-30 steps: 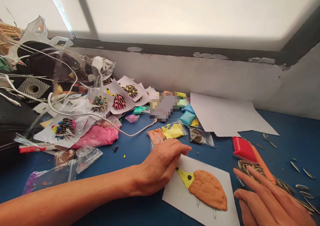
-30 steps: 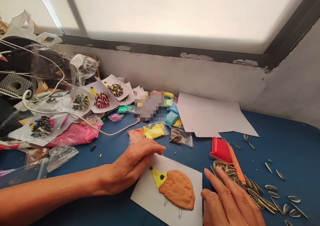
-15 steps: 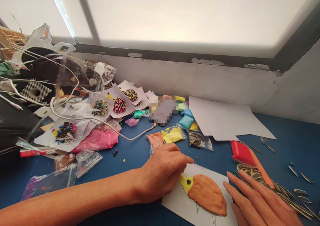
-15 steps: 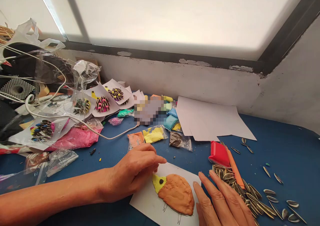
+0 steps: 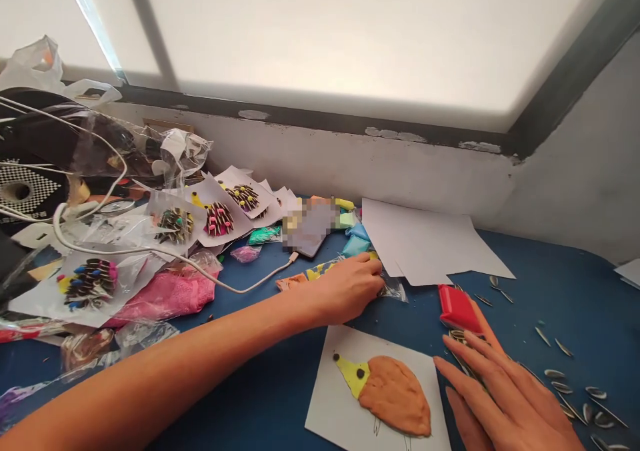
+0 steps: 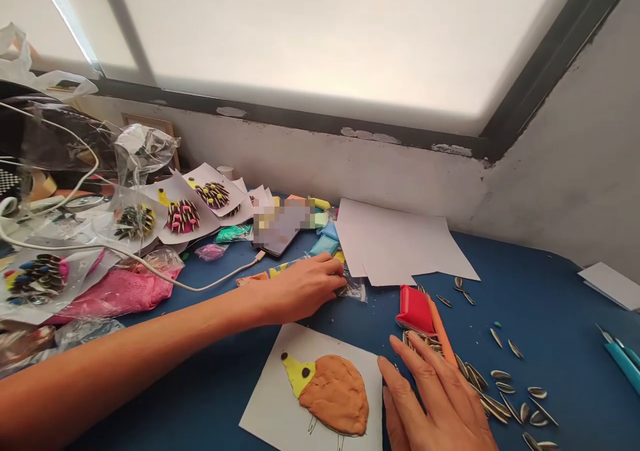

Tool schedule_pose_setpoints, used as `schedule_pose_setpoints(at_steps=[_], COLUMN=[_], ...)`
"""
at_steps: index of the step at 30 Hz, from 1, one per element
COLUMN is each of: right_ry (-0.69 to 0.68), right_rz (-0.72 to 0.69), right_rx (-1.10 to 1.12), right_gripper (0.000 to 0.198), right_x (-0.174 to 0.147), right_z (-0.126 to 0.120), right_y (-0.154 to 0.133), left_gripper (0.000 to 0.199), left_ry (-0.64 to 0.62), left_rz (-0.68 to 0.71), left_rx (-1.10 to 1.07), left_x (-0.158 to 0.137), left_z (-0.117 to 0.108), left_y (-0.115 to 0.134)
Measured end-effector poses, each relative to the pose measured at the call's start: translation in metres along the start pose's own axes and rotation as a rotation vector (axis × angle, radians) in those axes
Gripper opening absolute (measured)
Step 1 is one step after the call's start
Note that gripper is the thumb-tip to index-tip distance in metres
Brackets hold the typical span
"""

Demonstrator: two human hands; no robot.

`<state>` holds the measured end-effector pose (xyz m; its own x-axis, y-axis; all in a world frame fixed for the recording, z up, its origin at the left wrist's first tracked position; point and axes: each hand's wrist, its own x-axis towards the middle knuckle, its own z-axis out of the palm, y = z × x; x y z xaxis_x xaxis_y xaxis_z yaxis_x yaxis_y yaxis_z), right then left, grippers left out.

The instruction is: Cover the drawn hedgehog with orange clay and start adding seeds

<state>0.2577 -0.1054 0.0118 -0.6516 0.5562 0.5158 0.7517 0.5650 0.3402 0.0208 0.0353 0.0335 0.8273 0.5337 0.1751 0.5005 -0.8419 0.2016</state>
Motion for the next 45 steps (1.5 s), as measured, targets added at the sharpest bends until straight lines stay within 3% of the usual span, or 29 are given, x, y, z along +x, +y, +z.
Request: schedule_pose_setpoints(at_steps=[6,7,8,11,16,19,27,33,42,45], right_ry=[0.073,0.089,0.094,0.04,0.016,-0.045,-0.182,-0.193,-0.097,0.007], right_rz=[0.227,0.287,0.376,0.684,0.95,0.989,1.108,1.055,0.964,1.016], right_rx=[0.088,0.127,0.173,0.323,0.702,0.8,0.971,0.948,0.787,0.78], right_gripper=[0.03,0.031,0.03,0.03,0.036,0.033,0.04,0.037,0.028,0.029], right_x=[0.018,0.025,0.032,0.058,0.086,0.082,0.058,0.062,0.065,0.075], right_z=[-0.013,-0.018,-0.022,-0.034,-0.038,-0.035,-0.038,-0.043,-0.042,-0.046], right_y=[0.003,0.003,0.003,-0.001,-0.016,-0.018,-0.01,-0.013,-0.013,-0.014], left_gripper=[0.027,0.03,0.029,0.023,0.017,0.017,0.006,0.01,0.013,0.04], left_ry=[0.148,0.175,0.19,0.078,-0.107,-0.148,-0.148,-0.187,-0.218,-0.178], left_rz=[-0.146,-0.168,-0.197,-0.223,-0.175,-0.131,-0.21,-0.188,-0.183,-0.103], left_rx=[-0.138,-0.22,-0.443,-1.006,-1.287,-1.357,-1.296,-1.263,-1.362,-1.458], left_x=[-0.006,-0.007,-0.008,-0.01,-0.015,-0.019,-0.02,-0.022,-0.022,-0.02], left_z=[-0.026,-0.032,-0.037,-0.046,-0.052,-0.052,-0.053,-0.049,-0.05,-0.048], left_y=[-0.005,-0.003,0.0,0.012,0.023,0.021,0.022,0.027,0.03,0.027])
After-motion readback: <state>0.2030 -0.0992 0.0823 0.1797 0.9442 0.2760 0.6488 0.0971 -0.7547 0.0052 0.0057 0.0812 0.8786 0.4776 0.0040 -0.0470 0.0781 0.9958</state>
